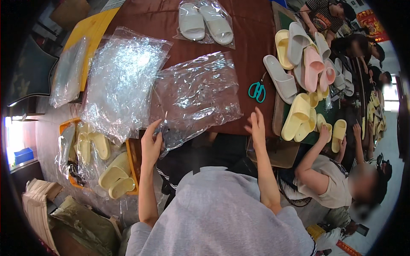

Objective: The person packages pairs of black, white, yellow, and pink slippers into plastic bags by hand. They place each pair inside a bag, smooth it out, and set the finished package onto the table.

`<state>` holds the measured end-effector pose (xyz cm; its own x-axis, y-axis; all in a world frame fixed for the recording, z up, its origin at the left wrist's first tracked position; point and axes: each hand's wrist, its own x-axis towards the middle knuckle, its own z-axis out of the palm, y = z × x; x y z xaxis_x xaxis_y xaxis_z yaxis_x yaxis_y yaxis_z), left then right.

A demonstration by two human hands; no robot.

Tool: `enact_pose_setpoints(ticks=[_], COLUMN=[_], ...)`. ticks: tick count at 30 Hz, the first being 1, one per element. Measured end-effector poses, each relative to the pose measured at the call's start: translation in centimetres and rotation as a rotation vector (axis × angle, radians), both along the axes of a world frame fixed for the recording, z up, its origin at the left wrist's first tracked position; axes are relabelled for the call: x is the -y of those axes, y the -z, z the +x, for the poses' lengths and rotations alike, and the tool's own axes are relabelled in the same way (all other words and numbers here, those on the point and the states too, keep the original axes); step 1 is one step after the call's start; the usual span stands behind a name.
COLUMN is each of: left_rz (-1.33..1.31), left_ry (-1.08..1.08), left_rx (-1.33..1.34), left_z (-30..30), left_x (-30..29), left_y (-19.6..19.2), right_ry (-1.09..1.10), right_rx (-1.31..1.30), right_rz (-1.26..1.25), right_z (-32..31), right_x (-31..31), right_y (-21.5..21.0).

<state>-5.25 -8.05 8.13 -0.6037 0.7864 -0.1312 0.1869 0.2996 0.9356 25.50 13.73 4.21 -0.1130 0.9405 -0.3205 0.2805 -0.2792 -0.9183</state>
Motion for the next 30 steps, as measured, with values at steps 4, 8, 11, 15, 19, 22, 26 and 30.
enact_pose_setpoints(ticks=[4, 8, 11, 15, 19, 22, 26, 30], left_rz=[0.006, 0.02, -0.044, 0.128, 0.218, 0.287, 0.273, -0.082], left_ry=[0.032, 0.064, 0.038, 0.104, -0.108, -0.407, -0.636, -0.645], left_rx=[-0.079, -0.172, -0.098, -0.555, -0.817, -0.832, -0.229, -0.241], left_z=[0.5, 0.6, 0.7, -0.4, -4.5, -8.0, -10.2, -10.6], left_x=[0.1, -0.8, -1.2, -2.3, 0.9, 4.7, 6.0, 6.3], left_y=[1.2, 1.7, -0.9, -5.9, -10.0, -8.4, -7.4, -3.5], right_ry=[-0.061, -0.126, -0.117, -0.071, -0.226, -0.444, -0.668, -0.737], right_rx=[-0.154, -0.278, -0.229, -0.362, -0.564, -0.678, -0.586, -0.197], right_rz=[-0.337, -0.388, -0.29, -0.114, 0.24, 0.27, 0.257, 0.43], right_z=[-1.7, -2.4, -1.5, -3.5, -13.4, -23.2, -36.1, -42.9], right_x=[0.9, -1.8, -2.9, -2.2, -3.8, -4.9, -6.6, -8.5], right_y=[-1.8, 0.8, 1.9, 2.1, -5.0, -9.6, -8.4, 0.4])
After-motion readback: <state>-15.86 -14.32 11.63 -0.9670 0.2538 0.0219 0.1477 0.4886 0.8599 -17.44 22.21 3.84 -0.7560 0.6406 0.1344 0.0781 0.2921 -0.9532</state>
